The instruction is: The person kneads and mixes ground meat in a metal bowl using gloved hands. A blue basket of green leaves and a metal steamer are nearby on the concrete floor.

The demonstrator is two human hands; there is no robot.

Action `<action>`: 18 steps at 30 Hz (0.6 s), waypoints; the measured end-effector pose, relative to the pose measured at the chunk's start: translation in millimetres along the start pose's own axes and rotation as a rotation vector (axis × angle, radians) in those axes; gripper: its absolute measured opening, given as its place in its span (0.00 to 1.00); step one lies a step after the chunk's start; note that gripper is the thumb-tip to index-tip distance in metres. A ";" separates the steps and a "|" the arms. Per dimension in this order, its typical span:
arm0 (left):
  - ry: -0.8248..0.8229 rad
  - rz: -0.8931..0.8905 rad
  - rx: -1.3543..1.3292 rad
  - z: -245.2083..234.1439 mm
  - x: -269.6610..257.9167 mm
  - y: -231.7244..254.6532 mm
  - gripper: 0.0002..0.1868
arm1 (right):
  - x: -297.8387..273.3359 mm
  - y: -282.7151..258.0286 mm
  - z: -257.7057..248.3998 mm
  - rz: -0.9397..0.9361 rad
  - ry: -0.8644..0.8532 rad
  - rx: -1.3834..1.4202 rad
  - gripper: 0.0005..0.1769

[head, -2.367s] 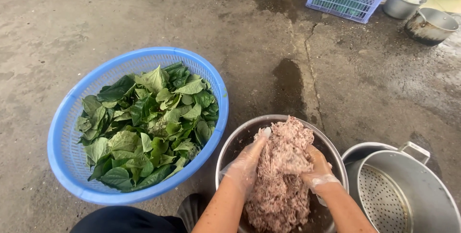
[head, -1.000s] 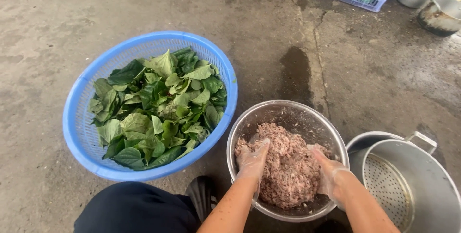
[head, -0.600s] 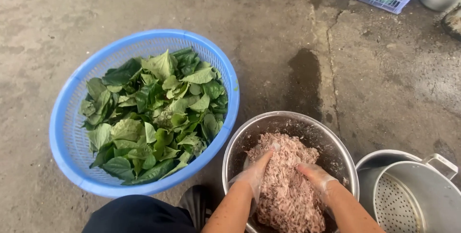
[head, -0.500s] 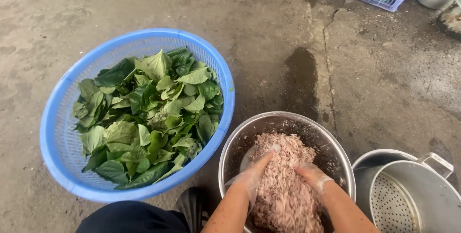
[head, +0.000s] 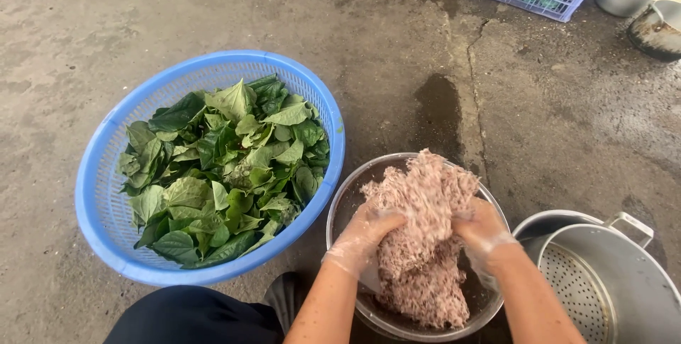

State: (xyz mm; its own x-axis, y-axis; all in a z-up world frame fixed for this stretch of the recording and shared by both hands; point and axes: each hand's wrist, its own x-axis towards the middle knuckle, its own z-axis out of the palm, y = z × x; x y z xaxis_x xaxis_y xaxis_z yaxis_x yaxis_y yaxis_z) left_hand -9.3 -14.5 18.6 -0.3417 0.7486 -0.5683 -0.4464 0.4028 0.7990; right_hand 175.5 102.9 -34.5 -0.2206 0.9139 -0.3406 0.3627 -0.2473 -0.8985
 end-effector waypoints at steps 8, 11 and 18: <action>-0.203 -0.160 0.669 14.3 -52.0 48.4 0.48 | -66.4 -74.4 2.9 0.334 -0.449 -1.136 0.15; -0.025 0.080 1.203 15.8 -1.7 -26.4 0.31 | -72.8 -64.9 21.1 0.365 -0.384 -1.227 0.18; -0.025 -0.167 0.903 26.3 -31.6 -32.9 0.51 | -67.7 -40.8 30.5 0.236 -0.596 -1.222 0.34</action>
State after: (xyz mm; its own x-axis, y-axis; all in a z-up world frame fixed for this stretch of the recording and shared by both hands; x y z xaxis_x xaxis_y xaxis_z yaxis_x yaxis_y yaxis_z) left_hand 37.9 -37.5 15.4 -0.3083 0.6504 -0.6942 0.3308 0.7576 0.5627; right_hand 148.1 41.3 16.7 -0.2819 0.5388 -0.7939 0.9336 0.3447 -0.0975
